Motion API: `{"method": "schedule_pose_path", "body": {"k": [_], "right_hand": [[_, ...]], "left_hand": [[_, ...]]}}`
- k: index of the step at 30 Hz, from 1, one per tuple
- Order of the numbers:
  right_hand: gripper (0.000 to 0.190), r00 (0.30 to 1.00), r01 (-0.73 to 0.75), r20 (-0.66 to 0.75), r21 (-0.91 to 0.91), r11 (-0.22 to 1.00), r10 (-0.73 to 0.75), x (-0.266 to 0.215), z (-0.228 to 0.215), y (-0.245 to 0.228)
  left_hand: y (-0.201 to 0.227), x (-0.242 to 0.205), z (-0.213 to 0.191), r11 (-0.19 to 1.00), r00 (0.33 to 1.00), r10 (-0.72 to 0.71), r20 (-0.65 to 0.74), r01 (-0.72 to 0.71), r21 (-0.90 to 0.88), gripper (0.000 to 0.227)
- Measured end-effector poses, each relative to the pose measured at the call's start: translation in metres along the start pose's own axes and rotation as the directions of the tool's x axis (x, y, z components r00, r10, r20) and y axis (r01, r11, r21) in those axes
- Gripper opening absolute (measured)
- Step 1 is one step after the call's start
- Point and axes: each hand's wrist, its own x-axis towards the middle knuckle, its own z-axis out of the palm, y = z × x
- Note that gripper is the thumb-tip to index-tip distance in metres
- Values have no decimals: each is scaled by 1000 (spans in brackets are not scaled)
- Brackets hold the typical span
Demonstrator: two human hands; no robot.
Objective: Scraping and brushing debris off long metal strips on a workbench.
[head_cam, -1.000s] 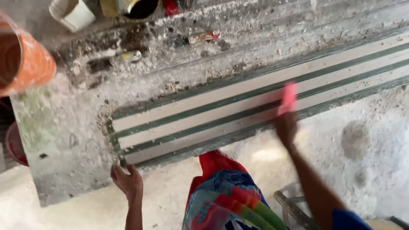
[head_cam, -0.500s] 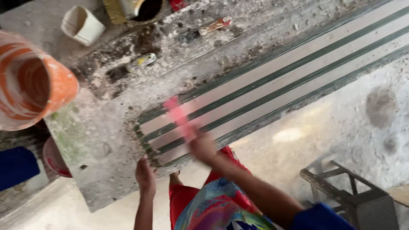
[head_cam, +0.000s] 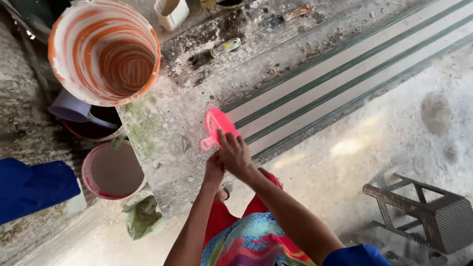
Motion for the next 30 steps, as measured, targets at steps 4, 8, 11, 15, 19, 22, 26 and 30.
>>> {"method": "schedule_pose_path", "body": {"k": [4, 8, 11, 15, 19, 22, 26, 30], "right_hand": [[43, 823, -559, 367, 380, 737, 434, 32, -95, 1], [17, 785, -619, 51, 90, 780, 617, -57, -67, 105], [53, 868, -478, 95, -108, 872, 487, -77, -67, 100], [25, 801, 222, 597, -354, 909, 36, -107, -28, -20], [22, 985, -84, 158, 78, 993, 70, -84, -46, -71], [34, 927, -365, 153, 158, 918, 342, -95, -59, -33], [54, 718, -689, 139, 5, 724, 682, -82, -70, 24], [72, 931, -363, 70, 107, 926, 357, -93, -42, -46]], "left_hand": [[58, -23, -10, 999, 992, 19, -125, -13, 46, 6], [107, -49, -10, 989, 981, 91, -172, -68, 133, 12], [95, -26, -14, 947, 984, 136, -118, -94, 306, 13], [79, -11, -27, 897, 985, 136, -109, -76, 436, 21], [79, -15, -22, 954, 992, 119, -29, -107, 280, 32], [67, -5, -41, 953, 997, 73, -3, -69, 295, 36], [31, 26, -61, 934, 996, 93, -4, -86, 345, 31], [60, -17, -35, 895, 977, 192, -91, -136, 425, 21]]}}
